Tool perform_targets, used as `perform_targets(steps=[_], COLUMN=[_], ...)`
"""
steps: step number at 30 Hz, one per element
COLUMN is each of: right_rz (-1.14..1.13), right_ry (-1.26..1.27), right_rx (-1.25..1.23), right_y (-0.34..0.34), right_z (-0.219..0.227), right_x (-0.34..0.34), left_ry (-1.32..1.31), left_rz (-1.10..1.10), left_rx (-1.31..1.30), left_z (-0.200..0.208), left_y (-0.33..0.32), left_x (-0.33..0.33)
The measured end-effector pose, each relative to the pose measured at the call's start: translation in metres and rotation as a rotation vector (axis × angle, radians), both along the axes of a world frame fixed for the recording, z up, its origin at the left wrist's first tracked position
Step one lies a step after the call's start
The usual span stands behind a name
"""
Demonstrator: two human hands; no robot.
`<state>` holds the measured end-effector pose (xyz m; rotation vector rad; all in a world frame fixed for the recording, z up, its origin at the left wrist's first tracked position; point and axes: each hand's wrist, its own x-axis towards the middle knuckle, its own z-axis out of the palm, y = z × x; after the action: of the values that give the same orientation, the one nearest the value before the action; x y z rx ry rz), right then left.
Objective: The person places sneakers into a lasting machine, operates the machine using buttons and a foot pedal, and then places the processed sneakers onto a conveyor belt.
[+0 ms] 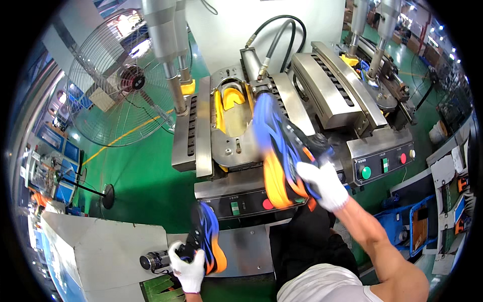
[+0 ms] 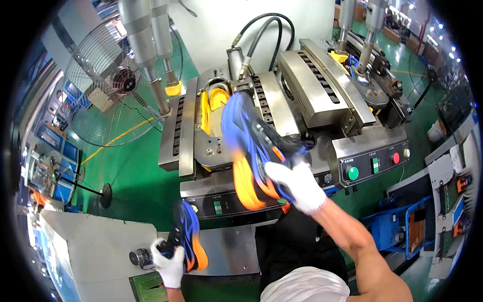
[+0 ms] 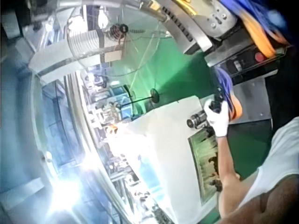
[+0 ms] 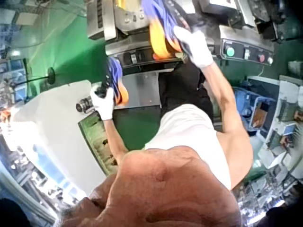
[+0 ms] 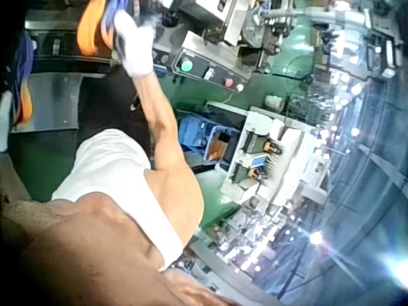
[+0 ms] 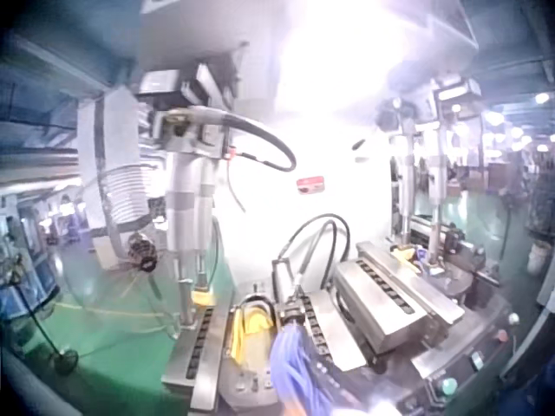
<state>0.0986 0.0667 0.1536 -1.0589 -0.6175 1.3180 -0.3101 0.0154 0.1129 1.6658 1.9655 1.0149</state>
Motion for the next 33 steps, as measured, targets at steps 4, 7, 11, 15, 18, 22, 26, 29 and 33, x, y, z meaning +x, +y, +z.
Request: perform_targets(steps=[4, 7, 11, 15, 18, 22, 26, 29, 33], right_rz=[0.142, 0.286, 0.046, 0.011, 0.002, 0.098, 0.173, 0.015, 0.253], right_ry=[-0.136, -0.178, -0.899, -1.517, -1.501, -1.581, -1.594, -1.392, -1.462], right_rx=[0.056, -0.158, -0.228, -0.278, -0.325, -0.311, -0.045, 0.457, 0.614], right_y=[0.153, 0.255, 0.364, 0.371, 0.373, 0.374, 0.319, 0.169, -0.003], right_z=[0.033, 0.032, -0.037, -0.081, -0.08, -0.063, -0.028, -0.025, -0.064], right_x=[-0.03, -0.045, -0.032, -0.071, -0.073, -0.075, -0.112, -0.12, -0.078], left_ry=[0.049, 0.115, 0.037, -0.327, -0.258, -0.18, -0.394, -0.328, 0.121], left_rz=[0.082, 0.13, -0.03, 0.049, 0.033, 0.141, 0.474, 0.341, -0.263], left_rx=[-0.276, -0.349, -0.157, -0.268, -0.221, -0.115, -0.225, -0.393, 0.064], left_z=[-0.072, -0.098, -0.164, -0.185, -0.197, -0.189, -0.205, -0.181, -0.179], left_y=[-0.056, -0.076, -0.098, -0.095, -0.093, -0.079, -0.075, -0.077, -0.067], left_x=[-0.041, -0.058, -0.066, -0.071, -0.069, -0.041, -0.006, -0.005, -0.056])
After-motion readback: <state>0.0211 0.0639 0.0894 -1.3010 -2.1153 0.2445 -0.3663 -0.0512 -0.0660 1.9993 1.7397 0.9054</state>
